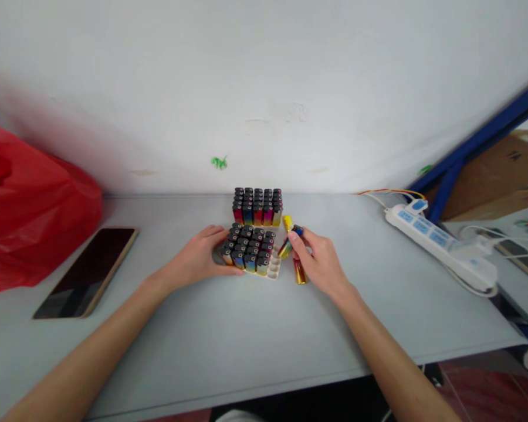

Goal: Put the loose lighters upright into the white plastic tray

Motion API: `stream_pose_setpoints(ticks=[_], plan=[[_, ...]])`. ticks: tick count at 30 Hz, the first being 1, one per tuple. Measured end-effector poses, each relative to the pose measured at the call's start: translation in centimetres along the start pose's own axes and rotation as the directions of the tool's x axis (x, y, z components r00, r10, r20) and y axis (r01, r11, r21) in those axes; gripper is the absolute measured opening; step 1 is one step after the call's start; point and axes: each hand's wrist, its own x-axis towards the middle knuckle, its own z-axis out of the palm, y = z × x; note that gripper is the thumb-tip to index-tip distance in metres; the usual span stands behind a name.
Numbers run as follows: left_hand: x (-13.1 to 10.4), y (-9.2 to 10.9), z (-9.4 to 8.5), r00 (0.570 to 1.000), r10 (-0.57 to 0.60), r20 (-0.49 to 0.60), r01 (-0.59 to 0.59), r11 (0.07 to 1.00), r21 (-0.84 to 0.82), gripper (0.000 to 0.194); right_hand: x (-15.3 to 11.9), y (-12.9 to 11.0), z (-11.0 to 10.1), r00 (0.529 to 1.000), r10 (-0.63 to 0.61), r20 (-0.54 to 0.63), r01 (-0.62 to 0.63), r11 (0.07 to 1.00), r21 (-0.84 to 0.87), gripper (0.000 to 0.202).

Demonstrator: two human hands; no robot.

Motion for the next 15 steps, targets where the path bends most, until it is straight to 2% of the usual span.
stream_pose_setpoints(ticks=[2,9,15], plan=[[0.0,0.2,-0.1,1.000,-0.009,0.001,0.009,1.000,-0.003,0.067,0.1,0.3,0.2,0.999,-0.015,0.029,0.016,1.000,-0.027,0.044],[0.0,0.2,-0.1,1.000,0.003,-0.003,-0.003,1.000,-0.013,0.066,0.6,1.3,0.5,0.974,-0.210,0.083,0.226,0.930,-0.290,0.038],[0.0,-0.3,0.2,1.000,0.011,0.005,-0.011,1.000,0.011,0.069,1.1,1.6,0.3,0.944,-0.291,0.153,0.327,0.882,-0.339,0.029]])
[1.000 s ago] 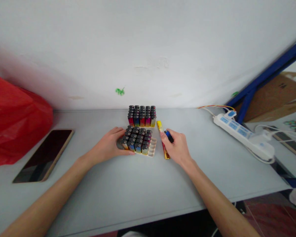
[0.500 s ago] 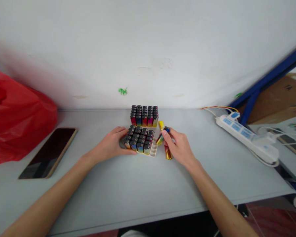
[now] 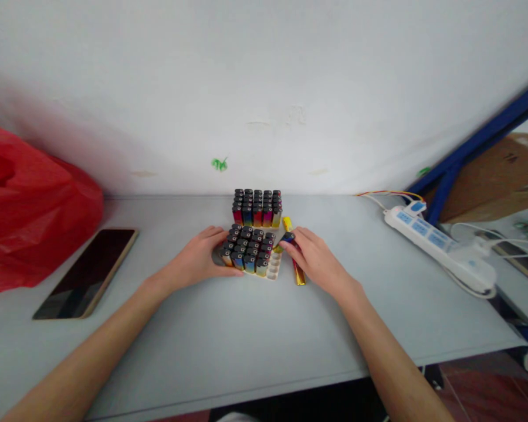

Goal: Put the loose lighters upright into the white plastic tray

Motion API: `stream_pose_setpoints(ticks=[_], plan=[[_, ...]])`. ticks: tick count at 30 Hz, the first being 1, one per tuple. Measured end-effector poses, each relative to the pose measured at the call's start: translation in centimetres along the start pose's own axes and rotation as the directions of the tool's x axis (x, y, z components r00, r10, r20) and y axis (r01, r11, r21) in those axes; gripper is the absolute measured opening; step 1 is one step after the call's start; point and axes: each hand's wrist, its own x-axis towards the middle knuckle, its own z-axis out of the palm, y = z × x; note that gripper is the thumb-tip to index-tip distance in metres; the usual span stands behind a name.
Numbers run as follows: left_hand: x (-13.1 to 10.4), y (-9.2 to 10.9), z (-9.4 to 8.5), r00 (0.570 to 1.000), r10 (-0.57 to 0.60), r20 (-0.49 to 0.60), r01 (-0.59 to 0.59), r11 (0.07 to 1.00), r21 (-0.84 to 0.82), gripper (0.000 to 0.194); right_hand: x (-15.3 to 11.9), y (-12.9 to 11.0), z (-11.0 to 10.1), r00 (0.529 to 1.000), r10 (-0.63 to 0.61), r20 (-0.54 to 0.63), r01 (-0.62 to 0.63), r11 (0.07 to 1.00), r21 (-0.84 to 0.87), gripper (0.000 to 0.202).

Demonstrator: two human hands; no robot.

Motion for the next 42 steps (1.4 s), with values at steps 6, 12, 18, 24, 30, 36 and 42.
stream_pose_setpoints(ticks=[6,12,18,24,30,36,42], plan=[[0.1,-0.1,0.1,1.000,0.008,-0.012,-0.008,1.000,0.000,0.069,0.2,-0.5,-0.2,0.997,0.018,0.071,-0.015,0.999,-0.039,0.025],[0.1,0.2,0.0,1.000,0.005,-0.012,-0.005,1.000,0.021,0.068,-0.7,1.0,-2.3,0.982,0.183,-0.056,-0.165,0.958,0.236,0.028],[0.1,0.0,0.1,1.000,0.022,-0.019,-0.022,0.999,0.042,0.068,-1.0,2.3,-1.2,0.946,0.322,-0.020,-0.319,0.944,0.087,0.025],[0.2,0.0,0.4,0.999,0.044,-0.032,-0.041,0.995,0.089,0.064,-1.6,1.8,-2.0,0.914,0.366,0.176,-0.372,0.928,0.003,0.024],[0.2,0.1,0.6,0.997,0.049,-0.054,-0.044,0.994,0.102,0.065,-2.4,2.9,-4.0,0.899,0.386,0.208,-0.438,0.805,0.400,0.035],[0.2,-0.1,0.4,0.997,0.057,-0.048,-0.053,0.995,0.085,0.067,-1.5,1.0,-3.9,0.883,0.449,0.134,-0.384,0.530,0.756,0.050],[0.0,0.0,0.4,0.998,0.047,-0.031,-0.043,0.993,0.107,0.067,-1.1,-0.3,-1.9,0.905,0.410,0.114,-0.361,0.596,0.717,0.048]])
